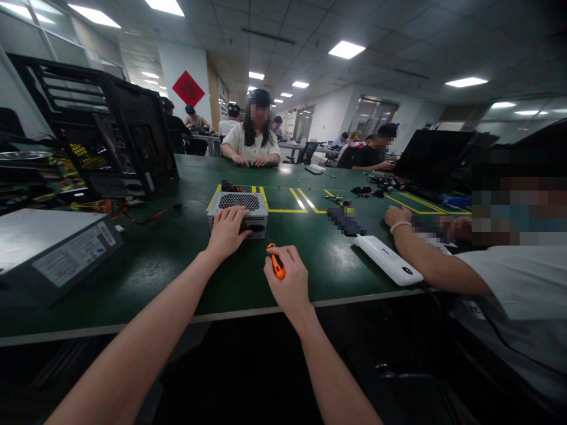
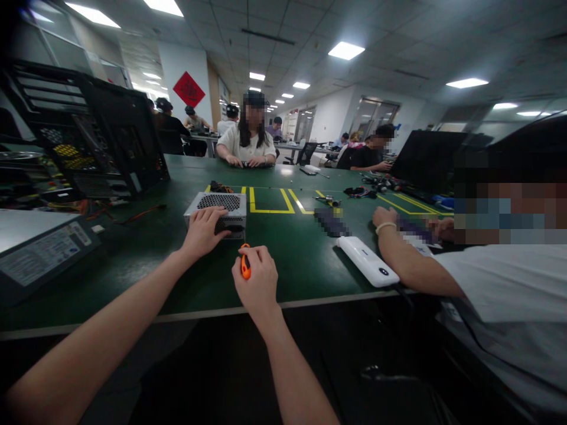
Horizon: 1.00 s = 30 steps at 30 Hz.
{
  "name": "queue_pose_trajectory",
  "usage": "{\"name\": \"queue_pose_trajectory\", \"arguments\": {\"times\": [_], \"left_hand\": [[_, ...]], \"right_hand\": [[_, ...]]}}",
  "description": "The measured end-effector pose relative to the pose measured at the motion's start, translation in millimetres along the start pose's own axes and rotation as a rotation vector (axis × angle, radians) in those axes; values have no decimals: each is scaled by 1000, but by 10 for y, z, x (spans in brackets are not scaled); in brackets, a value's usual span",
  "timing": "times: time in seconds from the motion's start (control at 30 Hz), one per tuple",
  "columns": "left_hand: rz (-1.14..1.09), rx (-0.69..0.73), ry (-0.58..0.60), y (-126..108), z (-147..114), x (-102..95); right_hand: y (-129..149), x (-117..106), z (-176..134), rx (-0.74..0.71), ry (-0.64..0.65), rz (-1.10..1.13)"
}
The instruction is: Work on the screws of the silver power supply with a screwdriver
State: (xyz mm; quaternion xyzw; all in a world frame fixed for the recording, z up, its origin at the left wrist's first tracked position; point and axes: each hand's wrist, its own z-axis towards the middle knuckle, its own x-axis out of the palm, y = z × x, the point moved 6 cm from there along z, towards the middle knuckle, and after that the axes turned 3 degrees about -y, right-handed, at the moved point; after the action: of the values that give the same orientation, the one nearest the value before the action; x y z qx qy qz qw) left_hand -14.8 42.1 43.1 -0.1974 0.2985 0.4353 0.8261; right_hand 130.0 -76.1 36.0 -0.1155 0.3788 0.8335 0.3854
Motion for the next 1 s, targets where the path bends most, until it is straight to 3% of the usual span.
{"name": "queue_pose_trajectory", "arguments": {"times": [0.77,1.0], "left_hand": [[56,81,4,-38,-36,-7],[62,88,-9,-45,-37,-15]], "right_hand": [[-7,-18,17,33,-12,44],[-85,11,-1,188,27,47]]}}
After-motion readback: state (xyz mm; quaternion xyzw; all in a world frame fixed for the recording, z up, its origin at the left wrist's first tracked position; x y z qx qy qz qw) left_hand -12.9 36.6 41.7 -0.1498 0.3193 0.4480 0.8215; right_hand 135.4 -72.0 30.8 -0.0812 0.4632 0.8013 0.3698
